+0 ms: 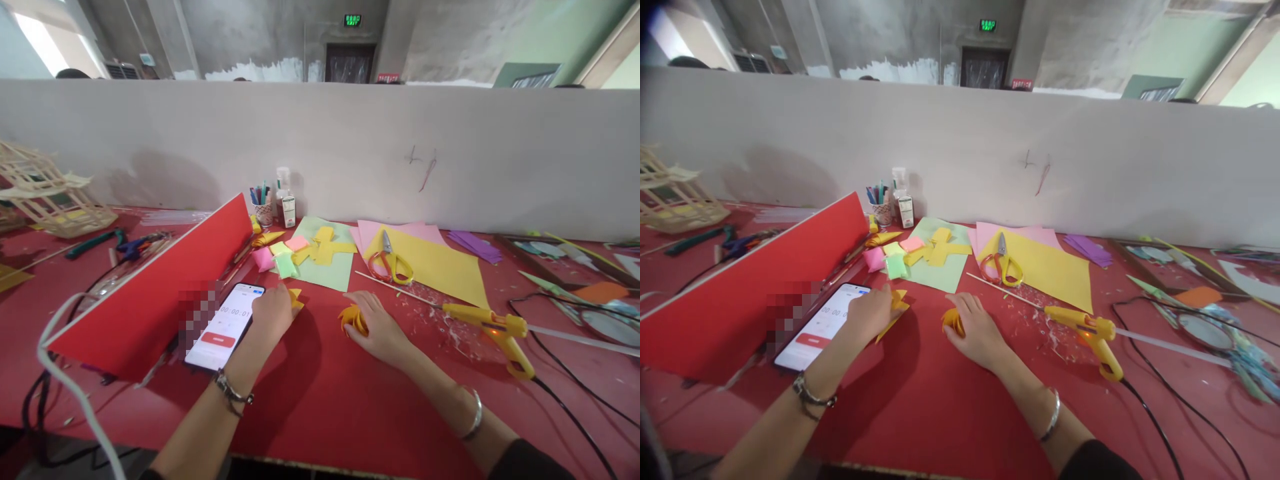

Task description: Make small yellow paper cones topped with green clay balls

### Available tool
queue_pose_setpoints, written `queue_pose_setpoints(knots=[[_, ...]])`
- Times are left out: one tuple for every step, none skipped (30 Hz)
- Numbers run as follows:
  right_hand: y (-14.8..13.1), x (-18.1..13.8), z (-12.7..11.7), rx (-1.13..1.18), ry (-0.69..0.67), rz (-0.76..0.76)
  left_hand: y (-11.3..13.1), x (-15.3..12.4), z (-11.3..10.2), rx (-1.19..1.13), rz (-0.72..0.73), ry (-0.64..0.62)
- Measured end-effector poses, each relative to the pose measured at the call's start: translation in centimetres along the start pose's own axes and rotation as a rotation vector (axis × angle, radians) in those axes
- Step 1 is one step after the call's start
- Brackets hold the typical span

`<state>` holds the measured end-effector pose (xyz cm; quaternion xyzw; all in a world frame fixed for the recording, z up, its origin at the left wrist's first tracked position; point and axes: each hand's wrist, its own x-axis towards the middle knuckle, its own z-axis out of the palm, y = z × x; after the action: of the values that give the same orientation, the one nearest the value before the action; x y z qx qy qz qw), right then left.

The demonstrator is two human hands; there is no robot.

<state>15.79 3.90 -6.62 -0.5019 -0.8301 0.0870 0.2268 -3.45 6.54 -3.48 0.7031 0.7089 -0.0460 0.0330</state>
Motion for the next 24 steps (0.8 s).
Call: queue_pose_setpoints(knots=[[-0.1, 0.0, -0.1, -0.012, 0.006, 0.035, 0.0, -0.1, 0.0, 0.005, -0.002, 0.009], [-0.2, 0.1, -0.1, -0.021, 0.008, 0.080, 0.1, -0.3, 0.1, 0.010, -0.001, 0.020], [-0.3, 0.1, -0.2, -0.027, 0.005, 0.130, 0.2, -0.4, 0.1, 0.015, 0.002, 0.030], [-0.4, 0.1, -0.1, -0.031, -0.003, 0.179, 0.3, -0.5, 0.2, 0.018, 0.009, 0.041], [-0.4, 0.2, -0.1, -0.033, -0.013, 0.219, 0.4, -0.7, 0.2, 0.021, 0.019, 0.053], [-0.4, 0.2, -0.1, -0.034, -0.018, 0.248, 0.5, -0.7, 0.3, 0.022, 0.031, 0.065], [-0.3, 0.2, 0.0, -0.034, -0.021, 0.265, 0.6, -0.8, 0.3, 0.022, 0.041, 0.079], [-0.3, 0.3, 0.1, -0.033, -0.020, 0.276, 0.7, -0.8, 0.4, 0.022, 0.048, 0.092], [-0.2, 0.3, 0.1, -0.033, -0.017, 0.281, 0.7, -0.7, 0.4, 0.022, 0.052, 0.105], [-0.1, 0.3, 0.2, -0.030, -0.017, 0.283, 0.7, -0.7, 0.5, 0.022, 0.053, 0.121], [0.0, 0.3, 0.2, -0.026, -0.017, 0.283, 0.8, -0.6, 0.4, 0.022, 0.050, 0.135], [0.1, 0.3, 0.3, -0.018, -0.015, 0.281, 0.8, -0.6, 0.3, 0.021, 0.045, 0.145], [0.2, 0.3, 0.3, -0.007, -0.007, 0.274, 0.7, -0.5, 0.2, 0.019, 0.045, 0.147], [0.3, 0.3, 0.4, 0.006, 0.007, 0.264, 0.7, -0.5, 0.1, 0.018, 0.049, 0.140], [0.5, 0.3, 0.4, 0.019, 0.026, 0.255, 0.7, -0.5, -0.1, 0.018, 0.061, 0.131], [0.6, 0.3, 0.5, 0.031, 0.048, 0.248, 0.7, -0.4, -0.3, 0.020, 0.075, 0.123], [0.7, 0.3, 0.6, 0.039, 0.069, 0.242, 0.7, -0.4, -0.5, 0.023, 0.094, 0.123], [0.9, 0.2, 0.7, 0.042, 0.089, 0.239, 0.8, -0.4, -0.7, 0.025, 0.114, 0.135], [1.0, 0.2, 0.8, 0.043, 0.107, 0.236, 0.9, -0.4, -0.8, 0.024, 0.136, 0.154], [1.1, 0.2, 0.9, 0.041, 0.125, 0.231, 1.1, -0.4, -0.9, 0.019, 0.159, 0.174], [1.1, 0.2, 1.0, 0.036, 0.144, 0.222, 1.3, -0.4, -1.0, 0.012, 0.192, 0.195], [1.2, 0.2, 1.0, 0.027, 0.163, 0.210, 1.5, -0.3, -1.0, 0.004, 0.227, 0.216], [1.2, 0.2, 1.0, 0.013, 0.184, 0.196, 1.7, -0.3, -1.0, -0.002, 0.260, 0.237], [1.1, 0.2, 1.0, -0.004, 0.205, 0.182, 1.9, -0.3, -1.0, -0.006, 0.284, 0.260]])
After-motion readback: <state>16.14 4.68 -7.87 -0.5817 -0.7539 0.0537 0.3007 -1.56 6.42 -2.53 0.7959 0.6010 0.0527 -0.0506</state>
